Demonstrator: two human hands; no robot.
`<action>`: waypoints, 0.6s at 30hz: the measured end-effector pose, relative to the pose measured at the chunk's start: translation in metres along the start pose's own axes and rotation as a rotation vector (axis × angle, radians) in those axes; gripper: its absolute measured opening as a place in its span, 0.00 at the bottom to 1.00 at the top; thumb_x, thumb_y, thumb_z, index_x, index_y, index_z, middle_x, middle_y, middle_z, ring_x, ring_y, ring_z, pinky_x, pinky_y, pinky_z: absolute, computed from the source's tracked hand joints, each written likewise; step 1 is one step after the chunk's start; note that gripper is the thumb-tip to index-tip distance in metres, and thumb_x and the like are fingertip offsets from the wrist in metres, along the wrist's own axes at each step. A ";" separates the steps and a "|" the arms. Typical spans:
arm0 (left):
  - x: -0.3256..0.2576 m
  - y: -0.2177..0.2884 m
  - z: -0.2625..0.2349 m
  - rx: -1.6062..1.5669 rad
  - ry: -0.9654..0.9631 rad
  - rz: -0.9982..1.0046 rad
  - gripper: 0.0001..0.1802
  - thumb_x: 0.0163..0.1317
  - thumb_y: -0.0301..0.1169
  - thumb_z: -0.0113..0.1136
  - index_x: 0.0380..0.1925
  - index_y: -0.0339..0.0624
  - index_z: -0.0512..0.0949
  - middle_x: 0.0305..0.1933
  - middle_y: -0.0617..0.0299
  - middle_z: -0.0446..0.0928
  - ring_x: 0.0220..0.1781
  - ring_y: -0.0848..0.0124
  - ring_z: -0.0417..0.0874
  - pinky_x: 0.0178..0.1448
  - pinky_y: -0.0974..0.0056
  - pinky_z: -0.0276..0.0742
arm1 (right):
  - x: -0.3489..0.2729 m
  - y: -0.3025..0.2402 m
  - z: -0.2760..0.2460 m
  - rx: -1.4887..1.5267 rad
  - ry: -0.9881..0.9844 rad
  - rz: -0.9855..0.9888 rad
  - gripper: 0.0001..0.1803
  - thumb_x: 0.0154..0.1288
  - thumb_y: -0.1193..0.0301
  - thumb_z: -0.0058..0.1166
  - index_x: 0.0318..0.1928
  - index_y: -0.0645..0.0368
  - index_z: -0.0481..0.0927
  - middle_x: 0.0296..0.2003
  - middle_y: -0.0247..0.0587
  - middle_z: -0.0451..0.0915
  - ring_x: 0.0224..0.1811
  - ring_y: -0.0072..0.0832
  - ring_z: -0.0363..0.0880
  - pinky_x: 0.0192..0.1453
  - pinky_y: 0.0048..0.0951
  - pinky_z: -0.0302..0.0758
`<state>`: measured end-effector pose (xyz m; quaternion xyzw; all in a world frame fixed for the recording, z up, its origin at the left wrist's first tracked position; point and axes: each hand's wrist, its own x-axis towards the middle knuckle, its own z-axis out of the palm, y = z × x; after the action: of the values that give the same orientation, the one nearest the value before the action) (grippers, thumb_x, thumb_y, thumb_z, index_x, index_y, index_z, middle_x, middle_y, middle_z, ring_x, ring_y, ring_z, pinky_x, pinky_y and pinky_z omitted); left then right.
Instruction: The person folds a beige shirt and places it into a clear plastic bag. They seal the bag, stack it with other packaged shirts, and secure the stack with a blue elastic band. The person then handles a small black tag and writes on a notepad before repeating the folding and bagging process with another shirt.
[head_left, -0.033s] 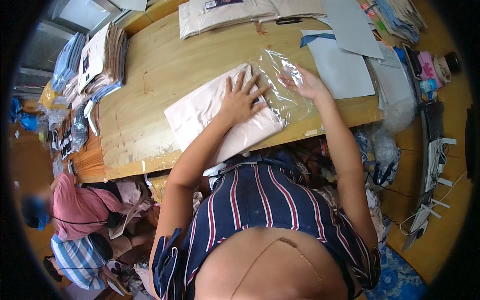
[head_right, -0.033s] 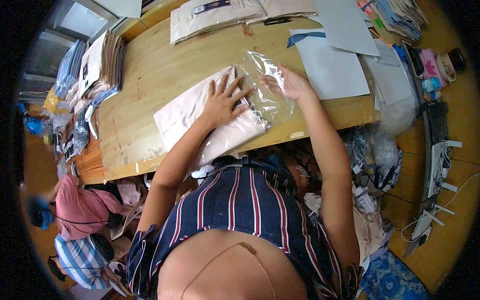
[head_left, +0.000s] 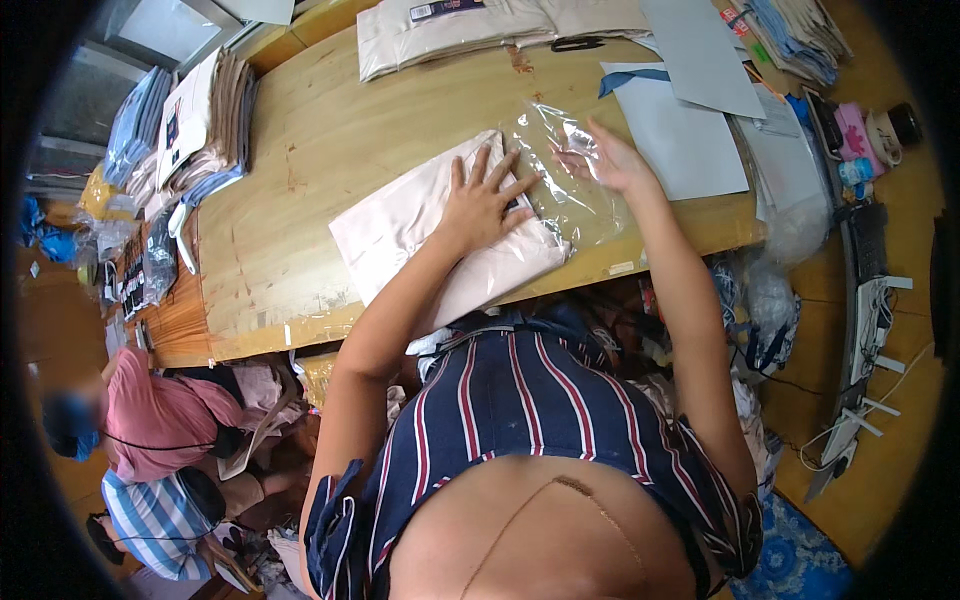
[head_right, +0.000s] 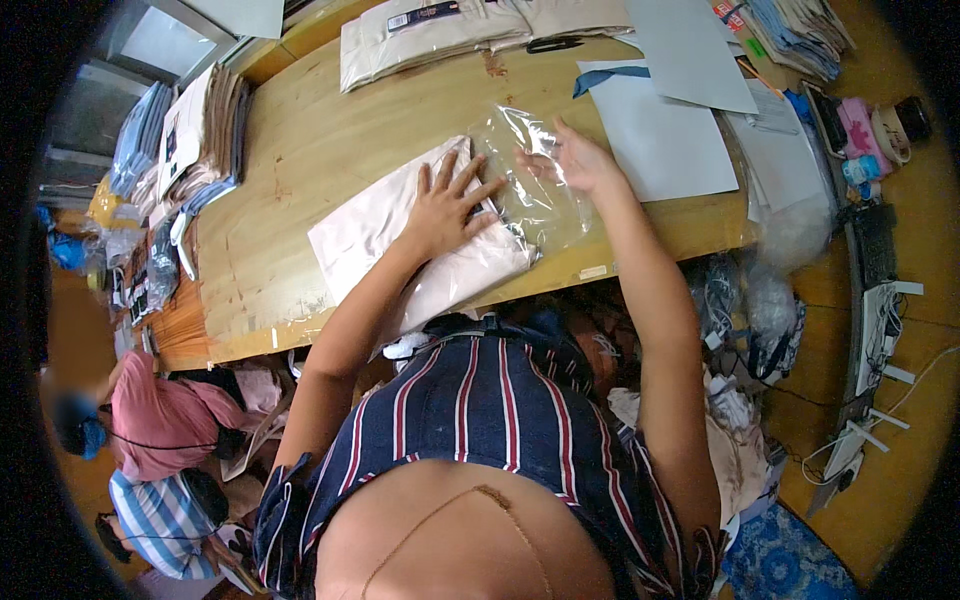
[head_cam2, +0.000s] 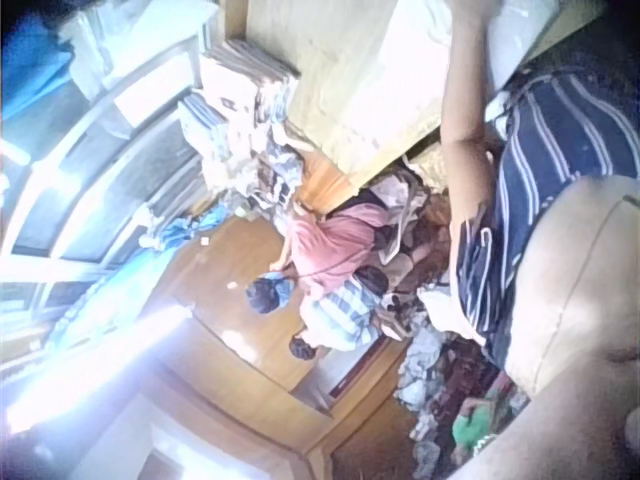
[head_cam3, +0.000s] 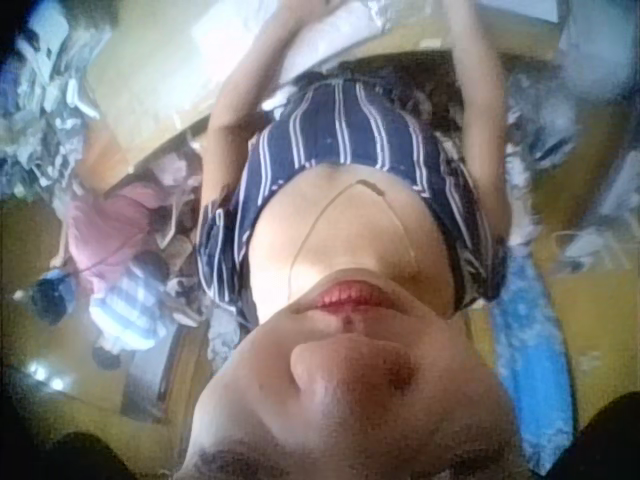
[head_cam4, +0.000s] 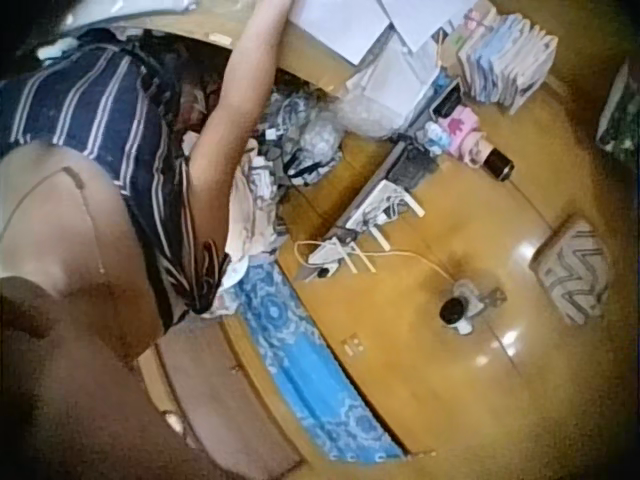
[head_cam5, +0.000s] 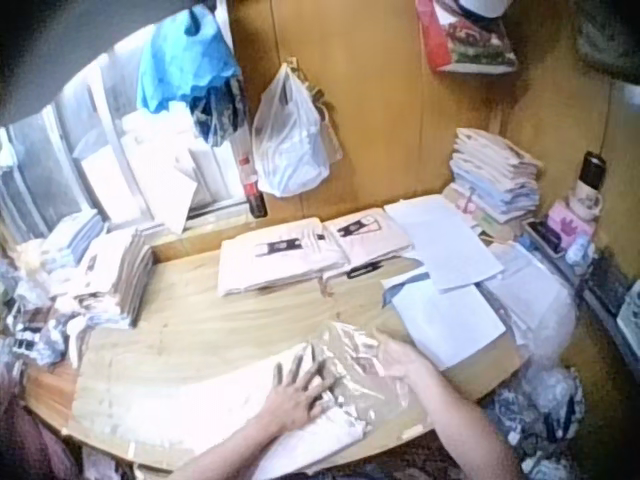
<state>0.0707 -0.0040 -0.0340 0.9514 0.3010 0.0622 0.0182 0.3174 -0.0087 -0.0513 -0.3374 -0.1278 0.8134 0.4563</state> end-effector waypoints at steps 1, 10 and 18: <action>0.001 -0.001 0.002 0.007 0.003 0.003 0.26 0.54 0.57 0.34 0.55 0.72 0.57 0.63 0.61 0.49 0.64 0.51 0.44 0.58 0.36 0.40 | 0.008 -0.010 0.004 -0.089 0.038 0.007 0.23 0.61 0.56 0.38 0.47 0.64 0.65 0.39 0.48 0.73 0.38 0.33 0.74 0.38 0.30 0.74; 0.003 0.003 -0.004 -0.011 -0.057 -0.028 0.25 0.54 0.55 0.38 0.53 0.68 0.60 0.61 0.60 0.52 0.63 0.51 0.46 0.57 0.36 0.42 | 0.045 -0.058 0.040 -0.622 0.198 0.057 0.18 0.53 0.65 0.53 0.42 0.60 0.69 0.31 0.41 0.75 0.28 0.26 0.75 0.29 0.22 0.74; 0.038 -0.002 0.016 -0.131 0.169 -0.058 0.29 0.53 0.51 0.43 0.53 0.49 0.60 0.54 0.55 0.60 0.59 0.58 0.54 0.56 0.44 0.49 | 0.037 -0.026 0.046 -0.741 0.159 0.102 0.14 0.58 0.66 0.47 0.42 0.59 0.70 0.27 0.39 0.76 0.23 0.22 0.74 0.26 0.18 0.72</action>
<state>0.1023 0.0189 -0.0456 0.9305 0.3241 0.1611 0.0568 0.2912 0.0411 -0.0199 -0.5474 -0.3604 0.7050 0.2709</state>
